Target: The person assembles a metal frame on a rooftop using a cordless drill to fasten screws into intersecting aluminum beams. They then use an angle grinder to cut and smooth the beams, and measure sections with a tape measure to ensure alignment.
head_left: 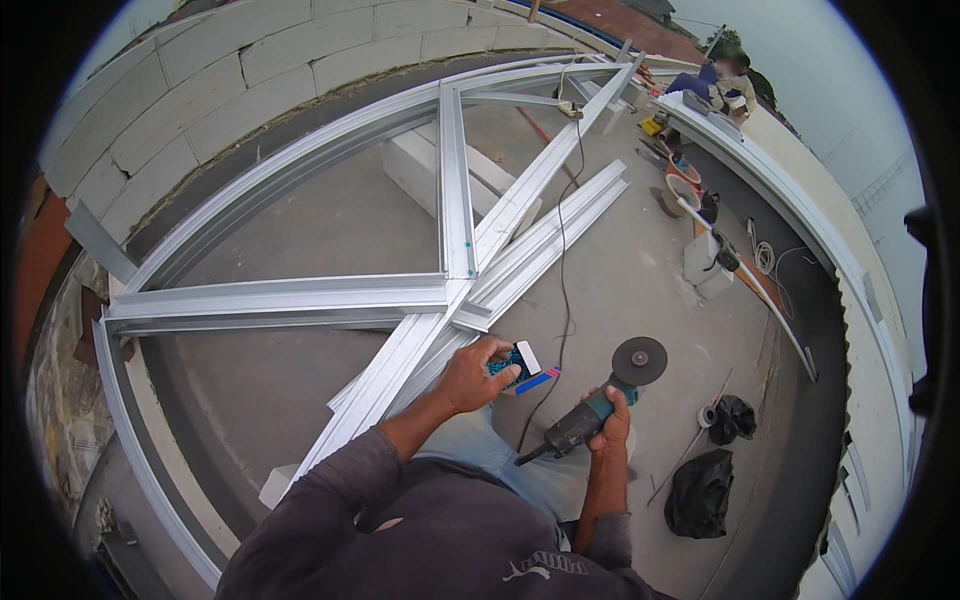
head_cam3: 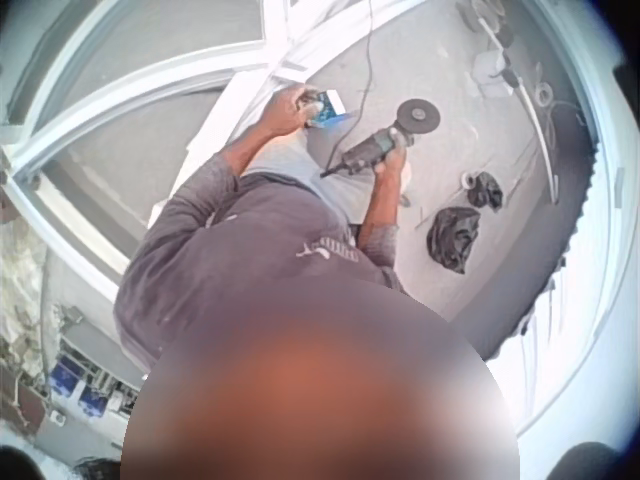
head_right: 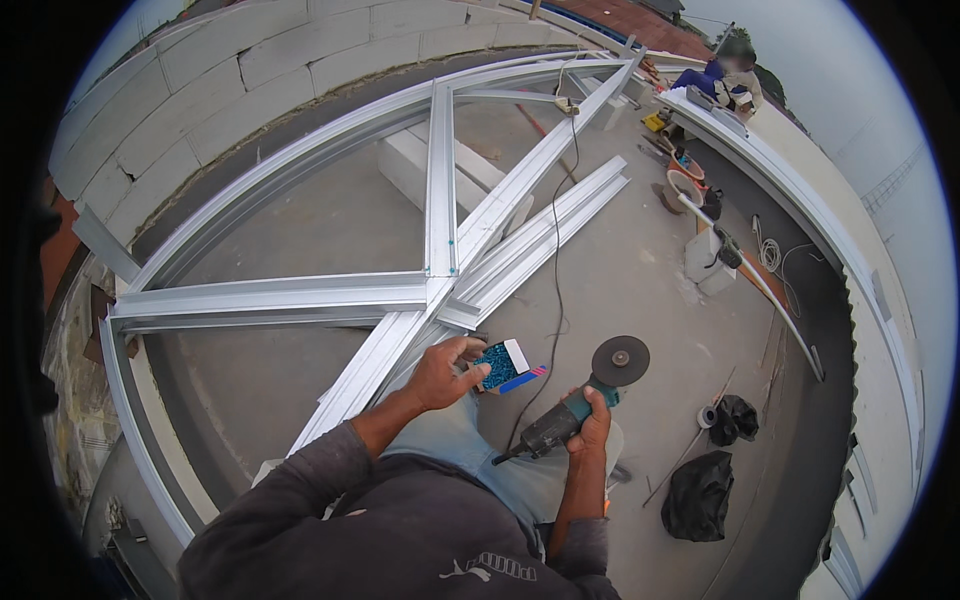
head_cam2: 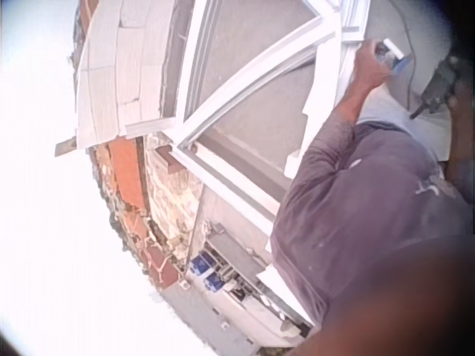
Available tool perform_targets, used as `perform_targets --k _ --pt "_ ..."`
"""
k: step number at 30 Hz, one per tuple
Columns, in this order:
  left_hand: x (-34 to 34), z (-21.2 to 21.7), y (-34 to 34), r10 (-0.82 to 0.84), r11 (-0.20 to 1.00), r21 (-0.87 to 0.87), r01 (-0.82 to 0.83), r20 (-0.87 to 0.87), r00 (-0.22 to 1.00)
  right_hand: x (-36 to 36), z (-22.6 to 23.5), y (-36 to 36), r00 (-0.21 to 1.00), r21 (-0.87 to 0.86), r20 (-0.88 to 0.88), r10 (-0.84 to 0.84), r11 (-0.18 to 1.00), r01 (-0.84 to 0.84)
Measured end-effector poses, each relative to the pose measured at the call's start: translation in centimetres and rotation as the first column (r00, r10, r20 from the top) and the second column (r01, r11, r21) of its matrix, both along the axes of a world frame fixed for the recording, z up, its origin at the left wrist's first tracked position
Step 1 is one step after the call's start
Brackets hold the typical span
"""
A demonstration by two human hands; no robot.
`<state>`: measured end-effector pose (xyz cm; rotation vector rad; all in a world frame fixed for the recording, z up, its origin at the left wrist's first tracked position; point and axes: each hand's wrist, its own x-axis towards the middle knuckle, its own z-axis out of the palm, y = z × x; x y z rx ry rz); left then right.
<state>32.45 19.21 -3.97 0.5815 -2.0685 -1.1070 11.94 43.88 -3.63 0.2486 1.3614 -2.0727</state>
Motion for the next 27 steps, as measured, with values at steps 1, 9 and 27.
perform_targets --k 1,9,27 --pt "-1.6 0.1 4.6 -0.401 0.916 0.023 0.401 0.130 0.907 0.1 0.0 -0.1 1.000 -0.022 0.002 -0.006 1.000 0.006" --pt "-2.3 0.6 11.8 -0.598 0.800 0.348 0.489 0.395 0.697 0.8 0.3 0.1 0.994 -0.030 -0.044 -0.104 0.994 0.102" --pt "-1.0 3.2 9.9 -0.542 0.839 0.251 0.482 0.317 0.778 1.7 0.9 0.2 0.971 -0.115 0.037 -0.237 0.964 0.239"
